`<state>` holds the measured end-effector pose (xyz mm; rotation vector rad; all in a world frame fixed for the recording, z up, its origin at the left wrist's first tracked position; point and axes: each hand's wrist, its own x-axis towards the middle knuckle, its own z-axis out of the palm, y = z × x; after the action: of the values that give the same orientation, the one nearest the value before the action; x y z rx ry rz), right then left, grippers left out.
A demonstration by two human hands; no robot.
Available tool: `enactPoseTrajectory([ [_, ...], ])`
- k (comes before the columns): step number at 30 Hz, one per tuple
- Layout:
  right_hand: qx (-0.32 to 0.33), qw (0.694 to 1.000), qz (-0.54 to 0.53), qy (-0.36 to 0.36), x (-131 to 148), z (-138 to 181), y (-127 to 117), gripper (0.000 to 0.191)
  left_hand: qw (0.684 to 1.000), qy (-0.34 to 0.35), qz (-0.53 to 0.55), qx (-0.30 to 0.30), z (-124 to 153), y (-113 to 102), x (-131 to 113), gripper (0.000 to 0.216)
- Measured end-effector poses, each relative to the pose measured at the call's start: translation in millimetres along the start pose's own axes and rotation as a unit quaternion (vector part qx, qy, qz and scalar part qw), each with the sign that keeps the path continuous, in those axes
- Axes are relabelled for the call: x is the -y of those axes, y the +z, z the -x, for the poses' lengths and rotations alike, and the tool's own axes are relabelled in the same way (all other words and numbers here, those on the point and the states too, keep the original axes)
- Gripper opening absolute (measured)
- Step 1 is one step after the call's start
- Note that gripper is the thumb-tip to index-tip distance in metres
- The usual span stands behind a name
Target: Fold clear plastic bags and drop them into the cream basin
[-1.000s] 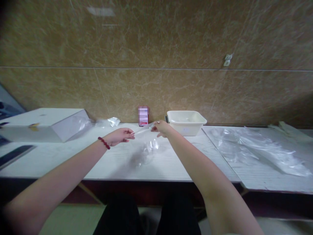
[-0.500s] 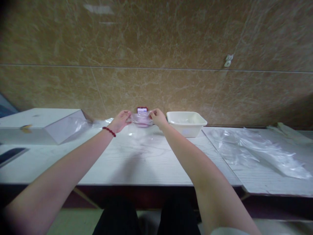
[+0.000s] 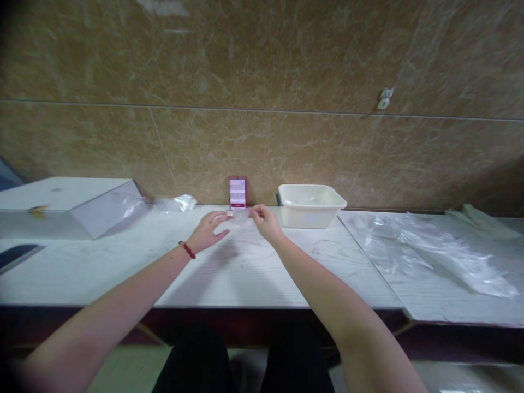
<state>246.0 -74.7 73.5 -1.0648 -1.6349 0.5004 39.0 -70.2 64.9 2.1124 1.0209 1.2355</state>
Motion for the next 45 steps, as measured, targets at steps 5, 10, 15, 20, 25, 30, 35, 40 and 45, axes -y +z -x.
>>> enactPoseTrajectory([
  [5, 0.087, 0.989, 0.109, -0.056, -10.0, 50.3, -10.5, 0.019, 0.996, -0.005, 0.01, 0.092, 32.3, 14.6, 8.7, 0.01],
  [10, 0.226, 0.946, 0.195, -0.125, -14.5, 90.1, -24.1, 0.017, 0.961, 0.056, -0.021, 0.269, 58.9, 13.5, 5.1, 0.015],
  [15, 0.265, 0.915, 0.264, -0.152, -16.6, 110.0, -26.7, 0.017, 0.959, 0.079, -0.069, 0.261, 71.4, 16.5, 11.1, 0.032],
  [20, 0.267, 0.918, 0.266, -0.127, -11.8, 116.3, -25.6, 0.019, 0.975, 0.039, -0.086, 0.201, 65.5, 13.5, 31.8, 0.032],
  [25, 0.258, 0.931, 0.246, -0.082, -4.9, 111.6, -19.8, 0.023, 0.953, 0.065, -0.196, 0.221, 53.2, 3.6, 49.2, 0.025],
  [30, 0.266, 0.923, 0.264, -0.081, -2.6, 109.5, -15.8, 0.028, 0.912, 0.113, -0.219, 0.328, 51.0, -5.3, 44.6, 0.034],
  [35, 0.311, 0.905, 0.263, -0.12, 3.9, 115.6, -27.0, 0.025, 0.888, 0.118, -0.205, 0.395, 53.7, -20.6, 38.6, 0.034],
  [40, 0.251, 0.927, 0.262, -0.091, -2.0, 102.5, -32.4, 0.029, 0.939, 0.017, -0.096, 0.33, 54.1, -22.8, 31.7, 0.042],
  [45, 0.192, 0.92, 0.342, 0.01, -26.9, 83.2, -21.6, 0.032, 0.965, -0.062, -0.078, 0.241, 49.9, 4.2, 4.0, 0.047],
])
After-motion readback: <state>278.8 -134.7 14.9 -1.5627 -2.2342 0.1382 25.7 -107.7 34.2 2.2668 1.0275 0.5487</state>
